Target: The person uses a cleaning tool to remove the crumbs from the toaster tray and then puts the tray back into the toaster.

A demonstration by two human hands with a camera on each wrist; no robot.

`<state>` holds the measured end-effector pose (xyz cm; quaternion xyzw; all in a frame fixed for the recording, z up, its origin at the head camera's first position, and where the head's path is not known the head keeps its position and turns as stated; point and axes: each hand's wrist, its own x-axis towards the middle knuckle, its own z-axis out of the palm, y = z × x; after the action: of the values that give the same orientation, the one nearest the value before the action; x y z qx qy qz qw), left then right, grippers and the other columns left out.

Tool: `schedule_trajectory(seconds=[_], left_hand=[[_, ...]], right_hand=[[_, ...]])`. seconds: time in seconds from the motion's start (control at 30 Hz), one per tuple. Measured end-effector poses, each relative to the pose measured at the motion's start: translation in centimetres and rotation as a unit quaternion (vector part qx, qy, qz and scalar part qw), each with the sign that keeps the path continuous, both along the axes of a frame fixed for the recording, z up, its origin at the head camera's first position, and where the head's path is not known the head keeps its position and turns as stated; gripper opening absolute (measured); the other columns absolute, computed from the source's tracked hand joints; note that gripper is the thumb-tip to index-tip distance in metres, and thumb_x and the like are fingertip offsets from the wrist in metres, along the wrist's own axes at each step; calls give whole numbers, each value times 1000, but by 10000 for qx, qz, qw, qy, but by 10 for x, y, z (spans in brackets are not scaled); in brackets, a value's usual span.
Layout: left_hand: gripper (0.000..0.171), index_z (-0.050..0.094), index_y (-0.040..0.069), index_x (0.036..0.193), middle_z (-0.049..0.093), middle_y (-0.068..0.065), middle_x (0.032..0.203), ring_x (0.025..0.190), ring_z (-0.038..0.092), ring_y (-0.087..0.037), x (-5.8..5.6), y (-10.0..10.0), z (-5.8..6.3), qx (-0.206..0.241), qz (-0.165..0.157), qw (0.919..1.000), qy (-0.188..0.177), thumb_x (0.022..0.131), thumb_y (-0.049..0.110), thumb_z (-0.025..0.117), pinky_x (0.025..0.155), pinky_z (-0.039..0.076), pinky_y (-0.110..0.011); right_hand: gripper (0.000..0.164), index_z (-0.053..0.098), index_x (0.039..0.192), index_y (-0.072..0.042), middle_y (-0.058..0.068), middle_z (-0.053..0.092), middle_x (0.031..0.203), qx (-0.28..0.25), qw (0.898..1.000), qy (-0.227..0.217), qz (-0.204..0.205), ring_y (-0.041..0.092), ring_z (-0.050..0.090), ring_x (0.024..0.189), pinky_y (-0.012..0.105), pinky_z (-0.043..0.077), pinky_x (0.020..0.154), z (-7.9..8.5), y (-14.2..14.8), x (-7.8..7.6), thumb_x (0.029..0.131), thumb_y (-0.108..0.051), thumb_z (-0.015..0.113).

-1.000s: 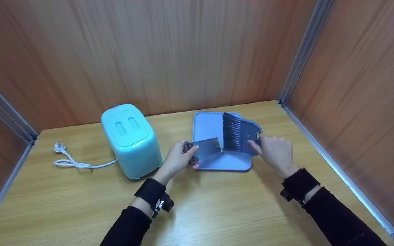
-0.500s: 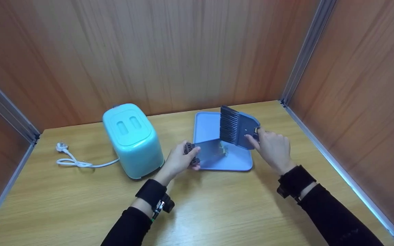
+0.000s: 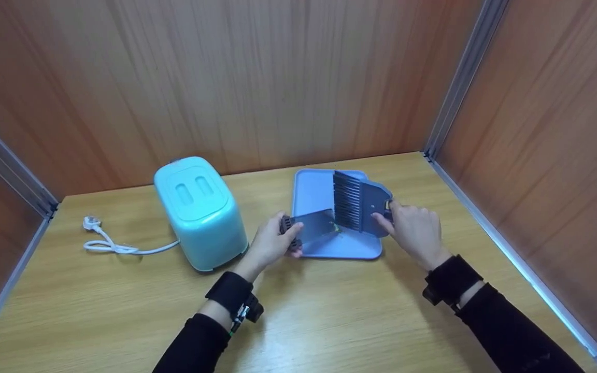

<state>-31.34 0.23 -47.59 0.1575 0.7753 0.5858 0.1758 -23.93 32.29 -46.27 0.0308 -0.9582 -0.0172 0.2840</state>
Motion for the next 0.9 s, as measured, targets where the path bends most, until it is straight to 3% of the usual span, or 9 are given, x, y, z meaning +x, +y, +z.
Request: schedule_trajectory(seconds=[0.27, 0.57, 0.9], left_hand=[[21, 54, 5, 112, 71, -16, 81, 60, 74, -18, 2, 0, 1, -57, 28, 9998, 187, 111, 24, 63, 74, 68, -55], [22, 52, 5, 113, 70, -16, 83, 61, 74, -19, 2, 2, 0, -47, -33, 9997, 247, 111, 24, 63, 74, 68, -54], [21, 54, 6, 112, 69, -15, 83, 60, 73, -18, 2, 3, 1, -302, -14, 9984, 481, 110, 24, 63, 72, 68, -55]], right_hand=[[51, 66, 85, -4, -3, 36, 56, -285, 9994, 166, 39, 16, 39, 45, 26, 17, 42, 5, -4, 0, 101, -51, 73], [50, 67, 87, -3, 1, 46, 56, -76, 9999, 4, 128, 17, 42, 46, 25, 19, 43, 1, -4, 1, 100, -50, 74], [51, 67, 86, -3, 0, 43, 55, -102, 9999, -23, -7, 17, 41, 44, 25, 20, 43, 9, 3, 3, 100, -52, 73]])
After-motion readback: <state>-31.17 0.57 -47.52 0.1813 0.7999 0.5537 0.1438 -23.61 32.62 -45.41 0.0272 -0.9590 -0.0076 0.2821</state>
